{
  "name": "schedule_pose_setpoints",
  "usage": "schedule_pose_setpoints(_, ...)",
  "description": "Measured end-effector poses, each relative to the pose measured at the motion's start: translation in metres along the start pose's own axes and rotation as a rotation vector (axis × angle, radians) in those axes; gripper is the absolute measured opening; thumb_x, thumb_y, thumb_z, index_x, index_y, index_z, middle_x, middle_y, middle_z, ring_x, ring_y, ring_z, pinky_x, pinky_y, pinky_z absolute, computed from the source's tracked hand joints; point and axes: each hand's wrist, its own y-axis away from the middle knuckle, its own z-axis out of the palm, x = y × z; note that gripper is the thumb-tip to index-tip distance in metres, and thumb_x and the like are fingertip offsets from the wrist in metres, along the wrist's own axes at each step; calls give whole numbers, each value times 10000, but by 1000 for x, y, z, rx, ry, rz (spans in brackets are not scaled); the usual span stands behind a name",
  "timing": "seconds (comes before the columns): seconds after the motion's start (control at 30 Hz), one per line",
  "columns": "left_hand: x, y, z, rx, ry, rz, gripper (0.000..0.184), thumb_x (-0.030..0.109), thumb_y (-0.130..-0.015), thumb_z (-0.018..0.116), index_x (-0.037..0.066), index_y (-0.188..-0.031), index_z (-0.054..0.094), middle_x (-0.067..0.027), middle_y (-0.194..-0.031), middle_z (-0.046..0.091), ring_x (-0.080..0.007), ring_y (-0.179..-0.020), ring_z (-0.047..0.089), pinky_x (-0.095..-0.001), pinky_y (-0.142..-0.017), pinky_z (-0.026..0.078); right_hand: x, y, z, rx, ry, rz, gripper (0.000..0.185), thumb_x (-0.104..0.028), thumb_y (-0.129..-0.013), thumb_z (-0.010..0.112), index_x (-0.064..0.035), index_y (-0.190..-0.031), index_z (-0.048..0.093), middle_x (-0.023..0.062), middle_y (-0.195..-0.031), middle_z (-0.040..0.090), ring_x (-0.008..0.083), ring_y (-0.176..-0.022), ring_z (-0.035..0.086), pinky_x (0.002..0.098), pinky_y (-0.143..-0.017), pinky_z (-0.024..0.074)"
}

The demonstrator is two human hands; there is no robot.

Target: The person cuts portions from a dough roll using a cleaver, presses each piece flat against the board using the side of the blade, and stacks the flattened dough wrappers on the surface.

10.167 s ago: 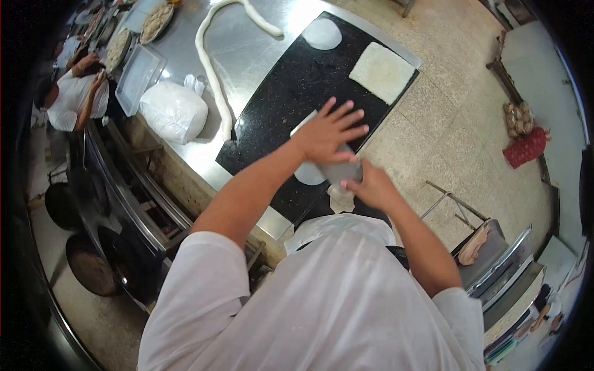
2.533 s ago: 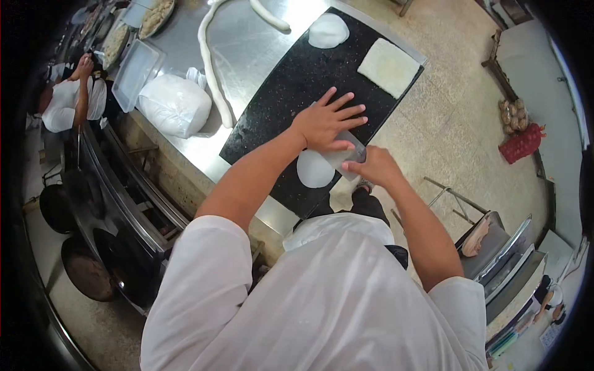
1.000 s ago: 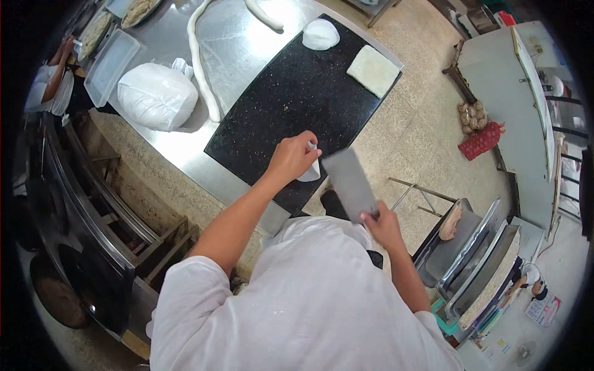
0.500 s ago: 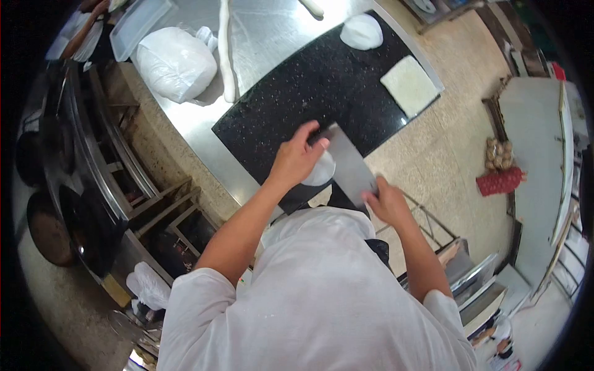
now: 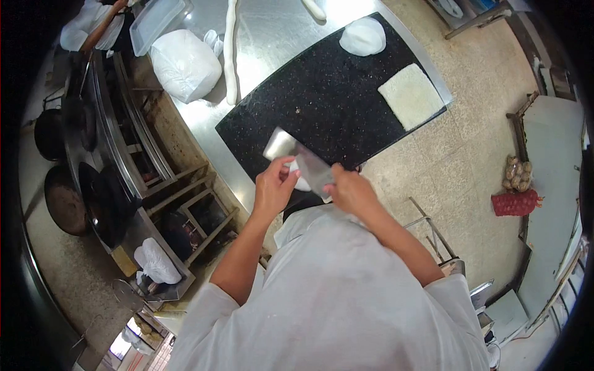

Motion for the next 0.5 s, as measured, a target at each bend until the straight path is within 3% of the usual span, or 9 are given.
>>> schedule_pose_setpoints(0.03, -3, 4, -5, 14, 54, 2, 317, 133, -921, 749, 51, -1216, 668, -100, -829, 722, -139, -694, 672, -313, -646, 543, -3, 0, 0, 8, -3, -10, 338, -248, -902, 745, 5, -1022, 555, 259, -873, 712, 488, -859, 691, 556, -745, 538)
schedule_pose_setpoints(0.1, -10, 18, -14, 36, 196, -18, 309, 124, -934, 738, 54, -1227, 667, -80, -825, 710, -118, -711, 662, -297, -650, 537, -5, 13, 6, -246, 47, -65, 366, -278, -919, 714, 2, -1112, 579, 256, -924, 721, 465, -923, 705, 557, -804, 549)
schedule_pose_setpoints(0.13, -6, 17, -18, 54, 349, -36, 302, 116, -947, 727, 58, -1237, 665, -61, -822, 698, -96, -727, 652, -282, -653, 532, -1, 16, 5, -232, 54, -73, 366, -278, -919, 714, 2, -1112, 579, 256, -924, 721, 465, -923, 705, 557, -804, 549)
schedule_pose_setpoints(0.2, 10, 7, -23, 54, 330, -55, 304, 98, -960, 711, 66, -1258, 663, -37, -818, 672, -71, -743, 624, -258, -661, 513, 15, 20, 3, -213, -30, -106, 370, -281, -918, 713, 6, -1109, 580, 253, -908, 719, 461, -909, 705, 550, -799, 550)
schedule_pose_setpoints(0.27, 37, -24, -19, -71, 242, 33, 319, 98, -993, 687, 44, -1300, 622, -8, -919, 658, -56, -778, 581, -228, -670, 473, 37, 22, -6, -151, -92, -121, 384, -281, -914, 718, 12, -1121, 580, 255, -894, 717, 465, -895, 702, 551, -784, 546)
schedule_pose_setpoints(0.3, 52, -45, -14, -40, 152, 195, 300, 115, -1000, 680, 46, -1290, 638, -10, -919, 668, -59, -774, 590, -237, -666, 486, 48, 24, -12, -97, -107, -80, 385, -281, -908, 724, 11, -1111, 579, 257, -894, 717, 466, -886, 700, 550, -780, 545)
schedule_pose_setpoints(0.43, 129, -139, 21, 51, 327, 434, 311, 165, -1012, 663, 50, -1301, 647, -35, -941, 676, -90, -804, 605, -264, -686, 513, 76, 49, -48, 50, -88, 62, 355, -272, -886, 752, 8, -1015, 576, 255, -852, 714, 458, -846, 702, 536, -748, 539)
schedule_pose_setpoints(0.5, 158, -185, 41, 47, 419, 434, 295, 146, -1013, 643, 44, -1290, 645, -42, -916, 668, -105, -773, 615, -286, -643, 539, 84, 65, -62, 76, -61, 145, 351, -273, -881, 760, 9, -979, 576, 251, -834, 713, 456, -831, 703, 527, -732, 540)
